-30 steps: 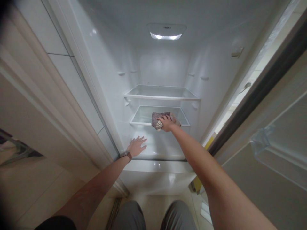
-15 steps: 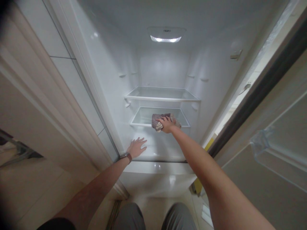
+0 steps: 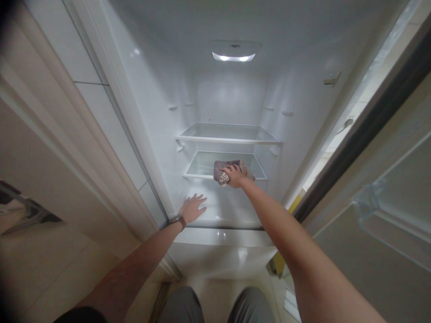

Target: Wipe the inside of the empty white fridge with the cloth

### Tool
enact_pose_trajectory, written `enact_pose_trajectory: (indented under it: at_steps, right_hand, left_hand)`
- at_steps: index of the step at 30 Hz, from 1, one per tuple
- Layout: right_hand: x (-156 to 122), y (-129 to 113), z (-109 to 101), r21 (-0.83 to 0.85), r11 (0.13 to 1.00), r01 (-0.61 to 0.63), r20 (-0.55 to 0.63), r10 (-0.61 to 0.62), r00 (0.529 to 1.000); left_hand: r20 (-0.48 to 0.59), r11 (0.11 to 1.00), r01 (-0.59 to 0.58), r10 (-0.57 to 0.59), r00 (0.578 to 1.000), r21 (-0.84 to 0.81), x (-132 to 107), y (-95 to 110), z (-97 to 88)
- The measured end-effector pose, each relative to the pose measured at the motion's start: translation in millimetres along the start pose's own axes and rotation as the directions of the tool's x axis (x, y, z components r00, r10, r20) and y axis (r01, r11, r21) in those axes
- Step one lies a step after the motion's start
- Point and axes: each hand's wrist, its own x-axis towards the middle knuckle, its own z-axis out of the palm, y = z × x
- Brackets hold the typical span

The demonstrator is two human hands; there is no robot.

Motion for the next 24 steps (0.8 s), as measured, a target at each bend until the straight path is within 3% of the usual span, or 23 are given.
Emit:
enact_pose_trajectory:
  at_steps: [17, 21, 24]
  right_hand:
    - [2, 0, 1, 0.113, 0.994, 0.004, -0.023, -0.002, 1.000]
    - [0, 3, 4, 0.187, 0.981, 0.042, -0.076, -0.028, 0.997]
    - [-7, 6, 10, 0.300, 0.948, 0.108, -0.184, -0.053, 0.982]
  left_hand:
    - [0.020, 1.000, -0.004, 0.004, 1.000, 0.005, -1, 1, -4.3]
    - [0.035, 1.000, 0.011, -0.010, 0.999, -0.006, -2, 4, -8.8]
    - [0.044, 1.000, 0.018, -0.018, 0.999, -0.008, -3, 7, -13.6]
